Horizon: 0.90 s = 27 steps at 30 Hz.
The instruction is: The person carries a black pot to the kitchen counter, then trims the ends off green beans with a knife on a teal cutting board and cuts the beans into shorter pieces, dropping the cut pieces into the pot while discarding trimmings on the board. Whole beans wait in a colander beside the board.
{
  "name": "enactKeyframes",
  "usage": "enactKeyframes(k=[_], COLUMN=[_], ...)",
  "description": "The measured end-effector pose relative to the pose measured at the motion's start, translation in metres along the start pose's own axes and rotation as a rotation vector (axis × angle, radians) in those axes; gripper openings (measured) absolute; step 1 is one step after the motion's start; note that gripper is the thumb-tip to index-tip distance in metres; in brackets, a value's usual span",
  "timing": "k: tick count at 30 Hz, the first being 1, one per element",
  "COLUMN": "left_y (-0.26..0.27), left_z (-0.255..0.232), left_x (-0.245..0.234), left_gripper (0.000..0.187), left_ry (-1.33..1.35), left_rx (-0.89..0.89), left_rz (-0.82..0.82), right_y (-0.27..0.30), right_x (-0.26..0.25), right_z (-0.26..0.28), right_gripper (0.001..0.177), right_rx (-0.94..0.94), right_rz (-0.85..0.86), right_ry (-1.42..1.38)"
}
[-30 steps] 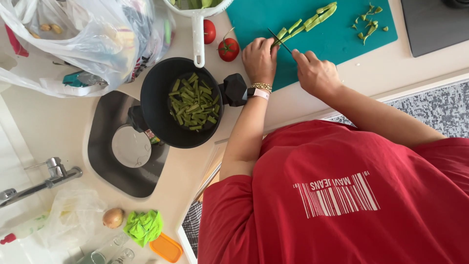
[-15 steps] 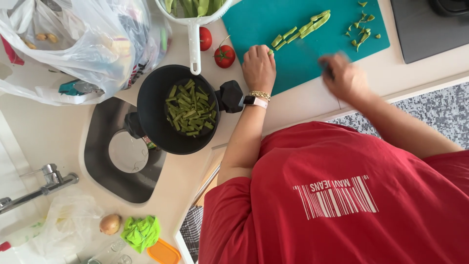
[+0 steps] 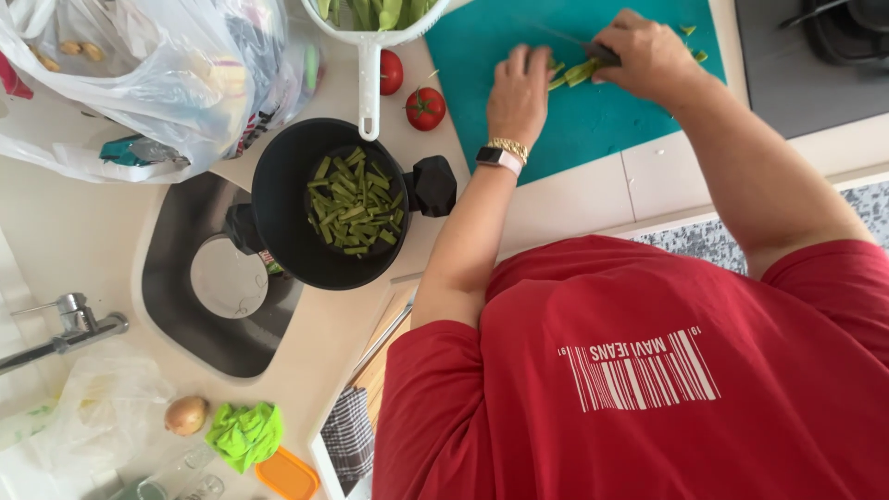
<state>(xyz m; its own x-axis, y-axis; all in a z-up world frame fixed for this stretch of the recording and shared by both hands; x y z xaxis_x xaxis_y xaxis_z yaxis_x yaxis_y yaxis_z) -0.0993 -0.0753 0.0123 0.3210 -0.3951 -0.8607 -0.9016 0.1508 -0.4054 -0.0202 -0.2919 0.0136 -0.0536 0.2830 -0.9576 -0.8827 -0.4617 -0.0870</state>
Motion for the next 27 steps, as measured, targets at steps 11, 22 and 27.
enactKeyframes(k=[11,22,27], left_y=[0.021,0.03,0.075], left_z=[-0.005,-0.001,0.044], left_x=[0.03,-0.066,-0.183], left_gripper=[0.024,0.024,0.028], left_ry=[-0.11,0.58,1.021], left_rx=[0.137,-0.214,-0.325], left_rz=[0.085,-0.29,-0.445], right_y=[0.009,0.012,-0.002], right_x=[-0.005,-0.052,-0.081], right_z=[0.027,0.068,0.197], right_gripper=[0.037,0.023,0.018], right_rx=[-0.008,0.352,0.31], right_rz=[0.021,0.209,0.332], right_ry=[-0.014,-0.715,-1.043])
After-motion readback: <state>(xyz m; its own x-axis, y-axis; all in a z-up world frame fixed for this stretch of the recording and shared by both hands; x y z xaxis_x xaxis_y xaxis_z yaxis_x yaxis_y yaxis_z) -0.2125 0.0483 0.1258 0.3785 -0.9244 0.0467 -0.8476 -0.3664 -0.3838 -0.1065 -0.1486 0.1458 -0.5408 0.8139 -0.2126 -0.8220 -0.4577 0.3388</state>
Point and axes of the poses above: each hand's wrist, its own y-axis away from the middle knuckle, its own x-axis out of the palm, z = x × y, the point moved 1 cm from there along -y, towards the middle knuckle, and after that the axes turned 14 degrees about x, right-handed, at the moved point
